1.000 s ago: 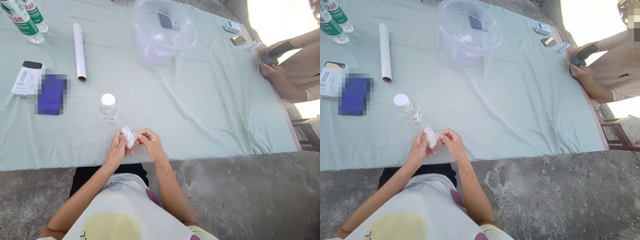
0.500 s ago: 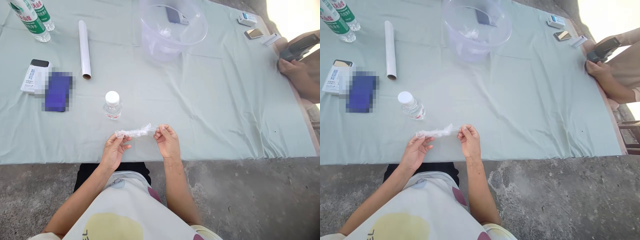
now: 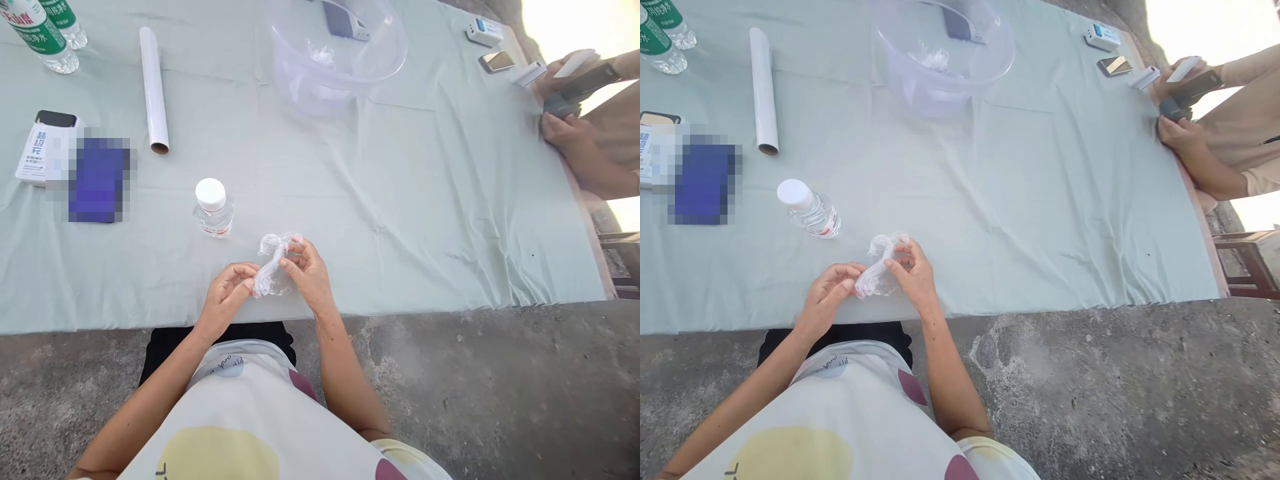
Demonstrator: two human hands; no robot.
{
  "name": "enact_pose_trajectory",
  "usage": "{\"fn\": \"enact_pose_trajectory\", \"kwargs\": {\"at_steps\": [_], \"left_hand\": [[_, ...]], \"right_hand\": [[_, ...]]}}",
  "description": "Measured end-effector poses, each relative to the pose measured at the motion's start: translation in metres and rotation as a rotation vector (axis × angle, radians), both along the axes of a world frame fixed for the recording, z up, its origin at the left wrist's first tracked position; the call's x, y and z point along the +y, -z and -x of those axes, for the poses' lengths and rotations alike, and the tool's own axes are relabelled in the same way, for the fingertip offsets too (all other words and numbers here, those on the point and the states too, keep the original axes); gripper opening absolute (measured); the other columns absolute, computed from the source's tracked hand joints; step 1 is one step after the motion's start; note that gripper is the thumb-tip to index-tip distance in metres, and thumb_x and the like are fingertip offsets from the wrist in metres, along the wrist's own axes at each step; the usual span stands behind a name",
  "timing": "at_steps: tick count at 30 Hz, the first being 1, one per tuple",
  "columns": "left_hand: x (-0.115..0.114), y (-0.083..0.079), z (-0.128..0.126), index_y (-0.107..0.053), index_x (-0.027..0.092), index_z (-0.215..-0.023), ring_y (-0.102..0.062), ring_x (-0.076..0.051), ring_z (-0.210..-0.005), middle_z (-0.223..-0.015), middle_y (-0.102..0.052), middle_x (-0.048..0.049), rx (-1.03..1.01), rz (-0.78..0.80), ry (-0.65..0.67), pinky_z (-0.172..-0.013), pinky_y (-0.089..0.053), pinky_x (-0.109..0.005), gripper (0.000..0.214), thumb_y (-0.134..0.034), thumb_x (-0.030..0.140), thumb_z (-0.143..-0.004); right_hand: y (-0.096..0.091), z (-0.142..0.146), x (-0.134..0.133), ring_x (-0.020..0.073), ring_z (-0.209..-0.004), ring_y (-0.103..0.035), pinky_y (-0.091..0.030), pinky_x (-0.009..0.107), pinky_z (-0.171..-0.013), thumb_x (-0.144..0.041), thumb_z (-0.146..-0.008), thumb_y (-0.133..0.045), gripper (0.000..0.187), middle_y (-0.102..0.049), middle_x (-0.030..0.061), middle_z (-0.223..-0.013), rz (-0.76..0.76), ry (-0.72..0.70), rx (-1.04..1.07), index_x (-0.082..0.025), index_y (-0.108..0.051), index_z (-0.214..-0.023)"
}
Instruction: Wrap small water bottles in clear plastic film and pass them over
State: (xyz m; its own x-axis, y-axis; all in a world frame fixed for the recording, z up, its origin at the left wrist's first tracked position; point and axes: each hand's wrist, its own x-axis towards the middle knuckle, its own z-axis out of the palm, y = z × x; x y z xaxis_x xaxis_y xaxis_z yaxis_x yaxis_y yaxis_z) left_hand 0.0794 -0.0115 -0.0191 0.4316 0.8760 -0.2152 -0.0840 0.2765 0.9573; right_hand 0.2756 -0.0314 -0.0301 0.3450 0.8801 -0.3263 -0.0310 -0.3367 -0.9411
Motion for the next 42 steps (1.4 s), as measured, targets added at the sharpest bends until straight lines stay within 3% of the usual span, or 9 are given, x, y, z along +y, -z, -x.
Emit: {"fn": "enact_pose_trajectory", "kwargs": {"at_steps": [5,11,14,17,21,27,31,34,42], "left_hand": [[-0.006,0.01,-0.011,-0.062,0.02,-0.09,-0.06,-0.015,-0.088,-0.101,-0.064,-0.0054,0.398,-0.7,0.126,-0.072,-0.052,-0.027,0.018,-0.049,0.008,-0.09],[-0.008,0.014,-0.012,-0.055,0.019,-0.073,-0.059,-0.016,-0.08,-0.103,-0.071,-0.0069,0.521,-1.256,0.234,-0.067,-0.047,-0.03,0.031,-0.042,-0.004,-0.089],[-0.008,0.001,-0.006,-0.06,0.02,-0.083,-0.063,-0.018,-0.093,-0.123,-0.07,-0.0082,0.354,-1.085,0.343,-0.074,-0.052,-0.032,0.03,-0.041,-0.002,-0.091],[-0.003,-0.018,-0.002,-0.062,0.024,-0.115,-0.067,-0.019,-0.104,-0.135,-0.064,-0.0091,0.12,-0.524,0.469,-0.078,-0.057,-0.033,0.028,-0.045,0.013,-0.096],[0.01,-0.028,-0.012,-0.062,0.024,-0.116,-0.067,-0.02,-0.099,-0.116,-0.069,-0.0078,0.153,-0.029,0.177,-0.075,-0.057,-0.032,0.026,-0.054,0.039,-0.095],[0.021,-0.022,-0.04,-0.068,0.021,-0.093,-0.061,-0.017,-0.086,-0.092,-0.068,-0.002,0.174,-0.085,-0.003,-0.08,-0.048,-0.028,0.021,-0.068,0.04,-0.084],[0.018,-0.022,-0.035,-0.062,0.02,-0.076,-0.054,-0.014,-0.072,-0.073,-0.059,0.0023,0.2,-0.01,-0.183,-0.07,-0.042,-0.025,0.021,-0.063,0.037,-0.086],[0.013,-0.021,-0.029,-0.058,0.02,-0.073,-0.051,-0.012,-0.065,-0.066,-0.053,0.0042,0.213,0.037,-0.191,-0.066,-0.041,-0.025,0.021,-0.064,0.037,-0.085],[0.01,-0.021,-0.026,-0.067,0.021,-0.081,-0.057,-0.013,-0.069,-0.075,-0.063,0.0025,0.226,-0.056,-0.174,-0.066,-0.048,-0.024,0.016,-0.072,0.036,-0.08]], "right_hand": [[0.002,0.013,0.003,0.0132,-0.075,-0.056,-0.045,0.027,-0.07,-0.039,-0.081,-0.069,0.018,-0.066,0.0003,-0.091,-0.072,0.013,-0.158,-0.022,-0.067,-0.084],[-0.002,-0.004,0.009,0.0112,-0.076,-0.058,-0.047,0.023,-0.068,-0.032,-0.064,-0.082,0.03,-0.062,-0.0045,-0.08,-0.106,0.407,0.392,-0.022,-0.056,-0.074],[-0.006,-0.017,0.012,0.0099,-0.07,-0.06,-0.049,0.022,-0.062,-0.026,-0.059,-0.086,0.038,-0.062,-0.0069,-0.076,-0.157,0.53,0.61,-0.023,-0.052,-0.075],[-0.014,-0.024,0.013,0.0094,-0.064,-0.06,-0.05,0.021,-0.058,-0.026,-0.06,-0.086,0.038,-0.063,-0.0073,-0.074,-0.167,0.488,0.701,-0.024,-0.052,-0.079],[-0.03,-0.016,0.008,0.0081,-0.061,-0.058,-0.047,0.019,-0.052,-0.032,-0.065,-0.086,0.037,-0.066,-0.0049,-0.078,-0.106,0.296,0.666,-0.024,-0.056,-0.085],[-0.035,0.011,0.003,0.009,-0.057,-0.054,-0.045,0.021,-0.054,-0.051,-0.074,-0.079,0.035,-0.061,-0.0043,-0.067,0.02,-0.022,0.529,-0.023,-0.06,-0.08],[-0.023,-0.002,-0.001,0.013,-0.076,-0.062,-0.049,0.024,-0.064,-0.058,-0.07,-0.078,0.039,-0.069,0.0017,-0.09,0.037,0.076,0.365,-0.022,-0.067,-0.082],[-0.019,-0.01,-0.008,0.0138,-0.075,-0.062,-0.048,0.025,-0.063,-0.068,-0.076,-0.067,0.047,-0.069,0.0033,-0.091,0.019,0.163,0.281,-0.023,-0.069,-0.088],[-0.023,0.023,-0.014,0.0114,-0.067,-0.052,-0.042,0.025,-0.064,-0.051,-0.071,-0.079,0.034,-0.062,-0.0025,-0.071,0.048,-0.112,0.242,-0.02,-0.067,-0.077]]}}
